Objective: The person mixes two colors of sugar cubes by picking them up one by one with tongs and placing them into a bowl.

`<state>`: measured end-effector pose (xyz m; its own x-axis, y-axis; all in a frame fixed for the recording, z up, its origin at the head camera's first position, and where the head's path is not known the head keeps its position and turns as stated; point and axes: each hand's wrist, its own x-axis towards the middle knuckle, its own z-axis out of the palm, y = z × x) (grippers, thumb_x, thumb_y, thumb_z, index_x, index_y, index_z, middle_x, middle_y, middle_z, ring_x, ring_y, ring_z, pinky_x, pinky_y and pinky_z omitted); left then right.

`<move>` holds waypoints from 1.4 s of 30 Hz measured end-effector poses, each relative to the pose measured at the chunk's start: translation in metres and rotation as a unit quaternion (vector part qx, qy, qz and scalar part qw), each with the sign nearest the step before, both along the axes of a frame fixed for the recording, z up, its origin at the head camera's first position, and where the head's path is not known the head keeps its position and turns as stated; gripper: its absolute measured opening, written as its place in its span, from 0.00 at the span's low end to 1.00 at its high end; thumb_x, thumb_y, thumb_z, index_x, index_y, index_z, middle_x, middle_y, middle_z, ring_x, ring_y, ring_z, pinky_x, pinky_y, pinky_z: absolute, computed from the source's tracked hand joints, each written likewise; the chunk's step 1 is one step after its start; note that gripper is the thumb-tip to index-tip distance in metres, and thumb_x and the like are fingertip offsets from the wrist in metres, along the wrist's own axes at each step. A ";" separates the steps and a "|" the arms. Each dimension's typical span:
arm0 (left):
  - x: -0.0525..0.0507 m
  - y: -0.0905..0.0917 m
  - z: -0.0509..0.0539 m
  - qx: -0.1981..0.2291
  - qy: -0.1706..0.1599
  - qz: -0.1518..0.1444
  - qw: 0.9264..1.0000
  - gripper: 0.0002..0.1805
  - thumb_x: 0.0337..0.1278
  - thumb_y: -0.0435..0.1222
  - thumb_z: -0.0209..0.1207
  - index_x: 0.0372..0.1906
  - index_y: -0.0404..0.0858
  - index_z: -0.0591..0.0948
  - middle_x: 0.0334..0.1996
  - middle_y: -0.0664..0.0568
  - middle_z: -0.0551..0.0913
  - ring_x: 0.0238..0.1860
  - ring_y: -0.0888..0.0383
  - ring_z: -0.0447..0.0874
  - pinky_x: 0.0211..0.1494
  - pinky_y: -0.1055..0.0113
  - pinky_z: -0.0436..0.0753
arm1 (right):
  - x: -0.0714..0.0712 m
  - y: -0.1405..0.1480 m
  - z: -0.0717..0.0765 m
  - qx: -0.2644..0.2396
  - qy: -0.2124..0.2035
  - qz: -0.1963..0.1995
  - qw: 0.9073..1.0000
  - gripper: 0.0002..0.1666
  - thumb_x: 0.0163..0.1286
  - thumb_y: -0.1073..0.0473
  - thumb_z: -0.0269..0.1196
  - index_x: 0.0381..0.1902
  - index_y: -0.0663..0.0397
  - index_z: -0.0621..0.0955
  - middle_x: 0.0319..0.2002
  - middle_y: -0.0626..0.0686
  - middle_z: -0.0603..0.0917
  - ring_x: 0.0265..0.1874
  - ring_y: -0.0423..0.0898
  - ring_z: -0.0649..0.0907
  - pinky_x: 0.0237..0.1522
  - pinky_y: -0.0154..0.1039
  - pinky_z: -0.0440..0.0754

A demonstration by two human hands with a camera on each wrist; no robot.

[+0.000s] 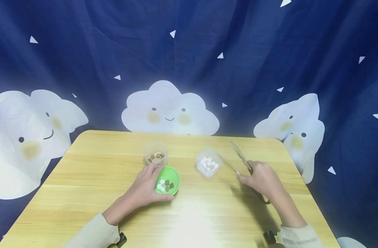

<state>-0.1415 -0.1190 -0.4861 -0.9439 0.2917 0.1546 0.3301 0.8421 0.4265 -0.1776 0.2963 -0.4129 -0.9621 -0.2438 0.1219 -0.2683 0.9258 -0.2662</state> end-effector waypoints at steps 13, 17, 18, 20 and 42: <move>0.001 -0.001 0.000 0.000 -0.005 0.000 1.000 0.70 0.33 0.77 0.68 0.80 0.40 0.64 0.71 0.42 0.68 0.59 0.48 0.70 0.60 0.52 0.73 | 0.005 0.009 -0.013 0.017 -0.032 -0.051 0.998 0.31 0.59 0.34 0.73 0.22 0.48 0.71 0.16 0.46 0.67 0.18 0.46 0.69 0.22 0.41 0.64; 0.002 -0.001 -0.001 0.001 -0.003 0.001 1.000 0.69 0.33 0.76 0.69 0.80 0.40 0.64 0.71 0.42 0.68 0.60 0.48 0.70 0.60 0.51 0.73 | 0.006 0.012 -0.020 0.023 -0.060 -0.063 0.996 0.29 0.60 0.34 0.73 0.23 0.48 0.74 0.16 0.47 0.70 0.18 0.46 0.71 0.22 0.41 0.66; 0.002 -0.001 -0.002 0.002 -0.003 0.001 1.000 0.69 0.33 0.76 0.70 0.80 0.40 0.64 0.71 0.42 0.68 0.60 0.48 0.70 0.60 0.51 0.73 | 0.006 0.013 -0.022 0.023 -0.068 -0.065 0.995 0.29 0.60 0.34 0.73 0.23 0.48 0.74 0.16 0.47 0.71 0.19 0.47 0.72 0.23 0.41 0.66; 0.002 0.000 -0.003 0.000 -0.001 0.002 1.000 0.69 0.33 0.75 0.70 0.80 0.40 0.64 0.71 0.42 0.68 0.60 0.48 0.70 0.60 0.51 0.73 | 0.006 0.015 -0.026 0.023 -0.078 -0.070 0.994 0.28 0.60 0.34 0.73 0.25 0.49 0.76 0.17 0.47 0.73 0.20 0.47 0.73 0.23 0.41 0.67; 0.001 -0.001 0.000 0.005 -0.005 -0.001 1.000 0.70 0.33 0.78 0.68 0.80 0.40 0.64 0.70 0.43 0.68 0.60 0.48 0.70 0.60 0.52 0.72 | 0.003 0.021 -0.041 0.027 -0.100 -0.083 0.991 0.28 0.62 0.38 0.72 0.22 0.54 0.74 0.17 0.50 0.74 0.20 0.49 0.74 0.26 0.42 0.69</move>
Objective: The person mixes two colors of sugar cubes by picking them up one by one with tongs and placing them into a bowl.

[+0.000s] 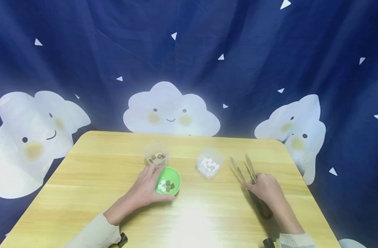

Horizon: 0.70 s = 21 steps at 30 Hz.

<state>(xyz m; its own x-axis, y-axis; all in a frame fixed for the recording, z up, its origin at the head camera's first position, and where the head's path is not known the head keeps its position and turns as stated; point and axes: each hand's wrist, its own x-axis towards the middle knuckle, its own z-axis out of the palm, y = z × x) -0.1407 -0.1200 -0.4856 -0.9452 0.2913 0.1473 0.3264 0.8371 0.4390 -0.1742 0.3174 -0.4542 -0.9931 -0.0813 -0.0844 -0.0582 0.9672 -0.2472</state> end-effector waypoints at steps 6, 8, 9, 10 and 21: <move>0.000 0.000 -0.001 -0.001 -0.003 0.002 1.000 0.70 0.33 0.78 0.67 0.79 0.40 0.65 0.70 0.43 0.68 0.62 0.48 0.70 0.62 0.51 0.73 | -0.005 0.001 -0.004 0.012 -0.020 -0.011 1.000 0.31 0.59 0.34 0.73 0.22 0.53 0.75 0.21 0.53 0.79 0.23 0.52 0.78 0.29 0.48 0.74; 0.000 0.000 -0.001 -0.003 -0.001 0.001 1.000 0.70 0.33 0.78 0.67 0.79 0.40 0.65 0.70 0.43 0.68 0.62 0.48 0.70 0.61 0.51 0.73 | -0.004 0.001 -0.004 0.011 -0.026 -0.016 0.999 0.31 0.58 0.34 0.73 0.21 0.53 0.74 0.20 0.52 0.78 0.23 0.52 0.77 0.28 0.46 0.73; 0.000 0.001 -0.001 -0.003 -0.001 0.000 1.000 0.70 0.33 0.78 0.68 0.80 0.40 0.65 0.70 0.42 0.68 0.61 0.48 0.70 0.61 0.52 0.73 | -0.004 0.001 -0.004 0.009 -0.028 -0.019 0.999 0.31 0.59 0.34 0.73 0.20 0.52 0.73 0.20 0.52 0.77 0.22 0.51 0.76 0.28 0.45 0.72; 0.000 0.001 -0.001 -0.004 0.000 0.000 1.000 0.70 0.33 0.78 0.68 0.80 0.40 0.65 0.70 0.42 0.68 0.61 0.48 0.70 0.61 0.52 0.73 | -0.003 0.001 -0.004 0.007 -0.028 -0.020 0.999 0.32 0.59 0.35 0.73 0.19 0.52 0.72 0.19 0.52 0.75 0.21 0.50 0.75 0.27 0.44 0.70; 0.000 0.001 0.000 -0.004 -0.003 0.001 1.000 0.68 0.33 0.77 0.69 0.79 0.40 0.65 0.70 0.43 0.68 0.62 0.48 0.69 0.62 0.52 0.72 | -0.004 0.000 -0.002 0.014 -0.045 -0.018 0.999 0.35 0.61 0.35 0.71 0.12 0.47 0.66 0.16 0.49 0.69 0.19 0.48 0.71 0.25 0.41 0.68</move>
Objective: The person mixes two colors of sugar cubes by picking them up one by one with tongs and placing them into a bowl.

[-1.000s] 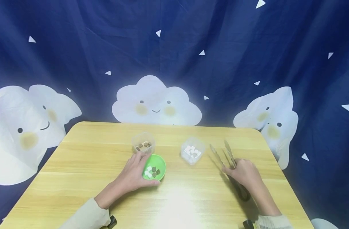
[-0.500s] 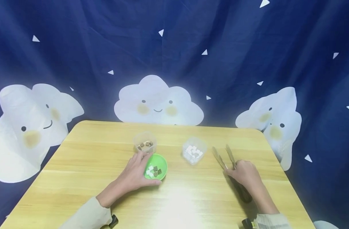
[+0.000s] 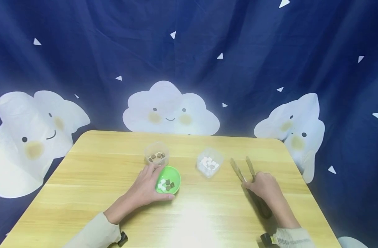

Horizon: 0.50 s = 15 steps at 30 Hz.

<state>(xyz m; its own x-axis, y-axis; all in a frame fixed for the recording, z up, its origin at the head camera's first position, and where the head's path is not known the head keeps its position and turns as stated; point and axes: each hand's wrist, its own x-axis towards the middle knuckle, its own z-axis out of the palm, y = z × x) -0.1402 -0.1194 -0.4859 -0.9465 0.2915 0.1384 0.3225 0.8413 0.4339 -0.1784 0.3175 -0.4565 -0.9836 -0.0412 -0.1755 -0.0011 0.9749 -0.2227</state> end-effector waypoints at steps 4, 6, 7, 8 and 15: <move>0.000 0.000 0.000 0.002 0.001 0.001 1.000 0.68 0.33 0.77 0.68 0.79 0.41 0.66 0.69 0.43 0.68 0.60 0.48 0.70 0.61 0.52 0.72 | 0.000 -0.001 0.001 0.000 -0.003 0.010 1.000 0.35 0.61 0.36 0.71 0.11 0.46 0.65 0.15 0.46 0.64 0.16 0.46 0.68 0.24 0.40 0.66; 0.000 0.000 -0.001 0.002 0.003 0.003 1.000 0.68 0.33 0.78 0.68 0.79 0.41 0.66 0.68 0.43 0.69 0.59 0.48 0.70 0.61 0.52 0.72 | 0.000 -0.002 0.001 -0.002 -0.002 0.014 1.000 0.34 0.61 0.37 0.72 0.11 0.46 0.66 0.14 0.45 0.63 0.16 0.45 0.68 0.23 0.39 0.65; 0.000 0.000 -0.002 0.001 0.003 0.004 1.000 0.69 0.33 0.78 0.67 0.78 0.40 0.67 0.68 0.44 0.69 0.58 0.49 0.70 0.61 0.52 0.72 | 0.000 -0.003 0.000 -0.004 -0.003 0.014 1.000 0.34 0.61 0.37 0.72 0.11 0.46 0.66 0.14 0.45 0.63 0.16 0.45 0.67 0.23 0.39 0.65; 0.000 0.000 -0.002 0.001 0.002 0.004 1.000 0.69 0.33 0.78 0.67 0.79 0.41 0.66 0.68 0.44 0.69 0.58 0.49 0.69 0.61 0.52 0.72 | 0.000 -0.003 0.000 -0.005 -0.003 0.015 1.000 0.34 0.61 0.37 0.72 0.12 0.46 0.66 0.14 0.45 0.63 0.16 0.45 0.67 0.22 0.39 0.65; 0.001 0.000 -0.002 0.005 0.004 0.001 1.000 0.68 0.34 0.76 0.69 0.79 0.41 0.66 0.67 0.43 0.70 0.56 0.50 0.68 0.61 0.52 0.71 | -0.001 -0.002 -0.003 0.002 -0.016 0.014 1.000 0.32 0.63 0.37 0.70 0.13 0.47 0.70 0.17 0.49 0.70 0.18 0.47 0.72 0.23 0.41 0.67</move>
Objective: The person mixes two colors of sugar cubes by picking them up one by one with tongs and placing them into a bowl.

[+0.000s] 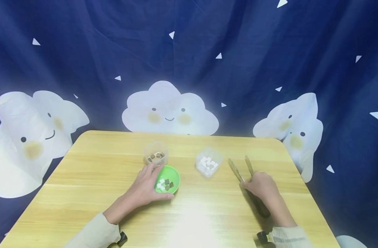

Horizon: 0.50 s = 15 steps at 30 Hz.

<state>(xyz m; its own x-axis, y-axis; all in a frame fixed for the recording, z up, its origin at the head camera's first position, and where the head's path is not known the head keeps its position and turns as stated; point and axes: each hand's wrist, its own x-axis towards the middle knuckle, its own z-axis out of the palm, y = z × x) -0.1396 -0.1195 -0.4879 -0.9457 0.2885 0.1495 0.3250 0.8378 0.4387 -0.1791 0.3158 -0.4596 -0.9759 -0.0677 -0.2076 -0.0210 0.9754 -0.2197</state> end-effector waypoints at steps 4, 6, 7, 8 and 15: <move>0.000 0.000 0.000 -0.003 0.002 0.002 1.000 0.68 0.34 0.75 0.70 0.80 0.41 0.64 0.66 0.44 0.70 0.54 0.50 0.68 0.60 0.53 0.71 | -0.001 -0.001 0.000 0.007 0.004 0.011 1.000 0.32 0.64 0.36 0.70 0.13 0.48 0.71 0.18 0.51 0.73 0.19 0.48 0.73 0.23 0.41 0.68; 0.001 0.000 0.000 -0.003 0.002 0.003 1.000 0.68 0.34 0.76 0.69 0.80 0.41 0.64 0.65 0.44 0.70 0.53 0.51 0.68 0.60 0.53 0.71 | 0.000 -0.001 0.000 0.009 0.005 0.012 1.000 0.32 0.64 0.36 0.70 0.14 0.48 0.71 0.19 0.52 0.74 0.19 0.48 0.73 0.24 0.41 0.68; 0.001 0.000 0.000 -0.003 0.000 0.004 1.000 0.68 0.34 0.76 0.69 0.80 0.41 0.64 0.65 0.44 0.70 0.53 0.51 0.68 0.60 0.54 0.71 | 0.000 -0.001 0.000 0.011 0.005 0.012 1.000 0.32 0.64 0.35 0.70 0.14 0.48 0.71 0.19 0.52 0.74 0.19 0.48 0.73 0.24 0.42 0.68; 0.001 0.001 0.000 -0.004 0.000 0.006 1.000 0.68 0.34 0.76 0.69 0.80 0.41 0.65 0.65 0.44 0.70 0.53 0.51 0.68 0.60 0.54 0.71 | 0.000 -0.001 0.000 0.012 0.005 0.013 1.000 0.32 0.64 0.35 0.70 0.14 0.48 0.71 0.19 0.52 0.74 0.19 0.48 0.73 0.24 0.42 0.68; 0.003 0.004 0.000 -0.003 -0.002 0.005 1.000 0.68 0.34 0.77 0.68 0.79 0.40 0.66 0.67 0.44 0.69 0.57 0.49 0.69 0.62 0.52 0.72 | 0.003 -0.003 0.000 0.019 0.008 0.016 1.000 0.33 0.65 0.35 0.69 0.14 0.49 0.71 0.20 0.53 0.77 0.19 0.48 0.75 0.24 0.43 0.70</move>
